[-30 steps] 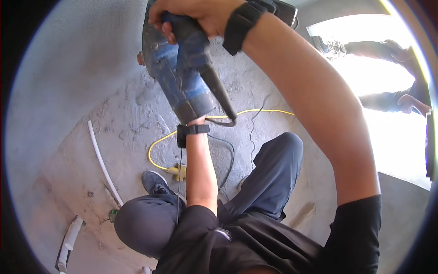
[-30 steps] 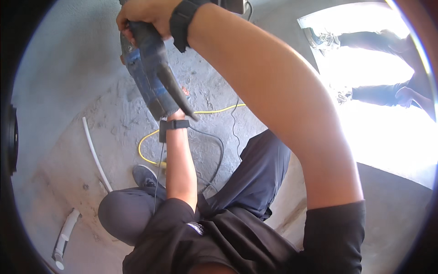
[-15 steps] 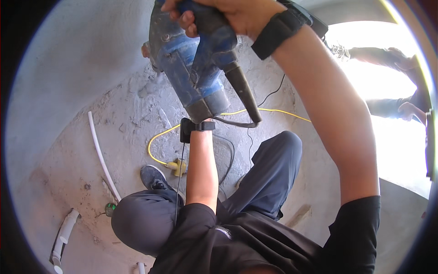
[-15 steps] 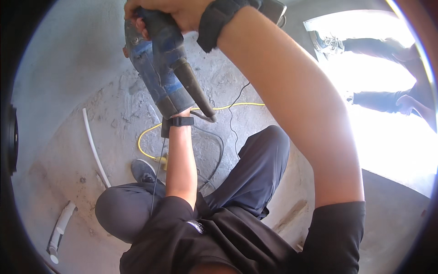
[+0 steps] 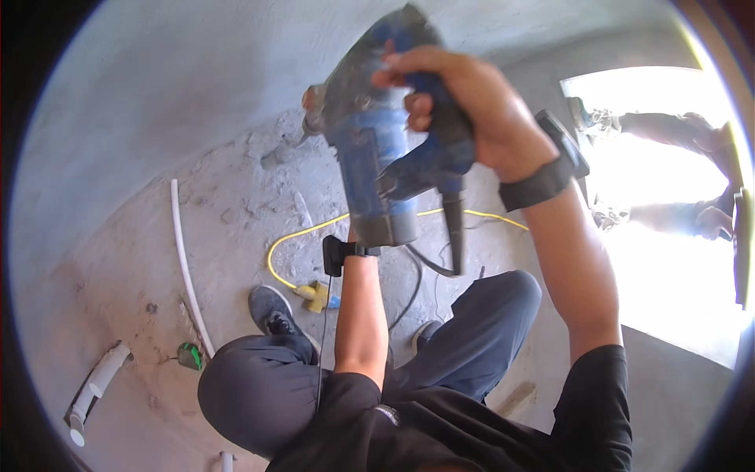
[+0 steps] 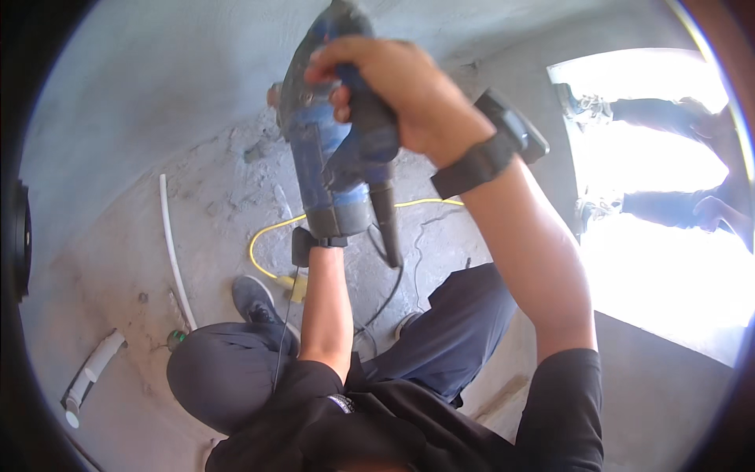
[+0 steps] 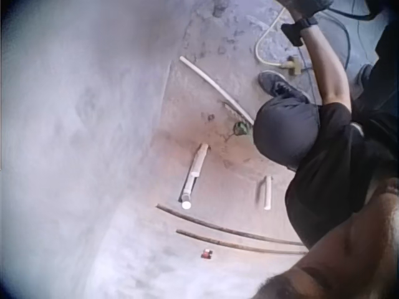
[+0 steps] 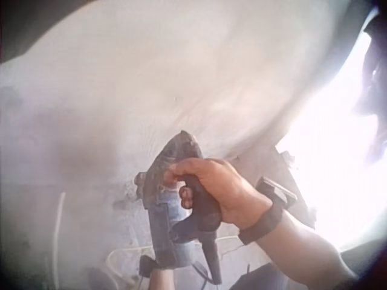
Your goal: The person breaks into a concrete wall using a demolition hammer.
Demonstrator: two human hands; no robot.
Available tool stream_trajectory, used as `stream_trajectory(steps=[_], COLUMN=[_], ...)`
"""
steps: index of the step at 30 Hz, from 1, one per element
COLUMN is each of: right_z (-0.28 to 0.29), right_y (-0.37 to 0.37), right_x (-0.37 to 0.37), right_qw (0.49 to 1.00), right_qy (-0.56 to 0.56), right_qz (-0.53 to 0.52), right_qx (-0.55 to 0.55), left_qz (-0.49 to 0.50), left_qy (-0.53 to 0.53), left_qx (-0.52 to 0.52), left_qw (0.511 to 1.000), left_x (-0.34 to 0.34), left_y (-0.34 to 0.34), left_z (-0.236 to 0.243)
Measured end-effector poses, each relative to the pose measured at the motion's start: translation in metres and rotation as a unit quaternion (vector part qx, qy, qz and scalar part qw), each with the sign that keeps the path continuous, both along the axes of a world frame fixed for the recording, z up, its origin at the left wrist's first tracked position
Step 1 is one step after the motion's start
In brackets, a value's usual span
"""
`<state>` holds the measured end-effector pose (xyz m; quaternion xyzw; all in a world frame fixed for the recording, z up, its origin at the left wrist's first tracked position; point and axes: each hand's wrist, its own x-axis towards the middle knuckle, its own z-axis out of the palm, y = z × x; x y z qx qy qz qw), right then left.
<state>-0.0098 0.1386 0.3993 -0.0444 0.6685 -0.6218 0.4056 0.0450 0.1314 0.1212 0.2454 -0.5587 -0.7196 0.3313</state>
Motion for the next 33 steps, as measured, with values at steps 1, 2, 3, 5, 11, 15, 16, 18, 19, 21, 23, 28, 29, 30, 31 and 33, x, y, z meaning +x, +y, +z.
stream_trajectory(steps=[1,2,3,5,11,15,16,18,19,21,23,28,29,30,31,33], right_z=[0.008,0.017,0.02,0.036,0.04,0.075,0.082,0.046,0.052,0.044,0.037,0.029,0.032,0.032,0.028,0.022], right_y=[0.004,0.006,-0.001,-0.026,-0.04,-0.038,-0.034,-0.002,-0.006,0.021,0.038,0.059,0.066,0.073,0.076,0.082], right_x=[-0.002,-0.006,0.002,0.013,-0.022,0.011,0.021,0.021,0.029,0.043,0.054,0.044,0.039,0.035,0.034,0.036], right_qw=[1.0,0.999,0.997,0.993,0.99,0.991,0.994,0.992,0.986,0.992,0.991,0.991,0.994,0.995,0.995,0.995], right_qy=[-0.007,-0.015,0.03,0.07,-0.04,-0.042,-0.076,0.0,0.084,0.094,0.095,0.071,0.044,0.017,0.018,-0.007], right_qz=[0.026,0.051,0.063,0.067,0.136,0.126,0.081,0.091,0.069,0.009,-0.028,-0.074,-0.082,-0.09,-0.091,-0.097], right_qx=[-0.005,-0.009,0.03,0.066,-0.025,-0.021,0.013,0.088,0.13,0.089,0.087,0.087,0.056,0.024,0.023,0.014], left_qz=[-0.018,-0.035,-0.045,-0.057,-0.06,-0.098,-0.113,-0.135,-0.147,-0.166,-0.144,-0.17,-0.185,-0.186,-0.18,-0.174], left_qy=[0.004,0.006,0.007,0.018,0.013,0.031,0.03,0.011,0.005,0.0,0.001,-0.011,-0.009,-0.008,-0.026,-0.038], left_qx=[0.029,0.063,0.089,0.122,0.121,0.193,0.214,0.25,0.267,0.269,0.155,0.191,0.236,0.236,0.17,0.103], left_qw=[0.999,0.997,0.995,0.991,0.991,0.976,0.97,0.959,0.952,0.949,0.977,0.967,0.954,0.954,0.969,0.979], left_x=[0.005,0.015,0.021,0.026,0.022,0.024,0.027,0.044,0.044,0.045,0.05,0.054,0.055,0.054,0.054,0.055], left_y=[0.008,0.018,0.02,0.02,0.014,0.018,0.022,0.022,0.018,0.02,0.022,0.037,0.04,0.041,0.043,0.048], left_z=[-0.008,-0.017,-0.024,-0.023,-0.021,-0.023,-0.022,-0.022,-0.011,-0.007,-0.028,-0.024,-0.037,-0.04,-0.042,-0.044])
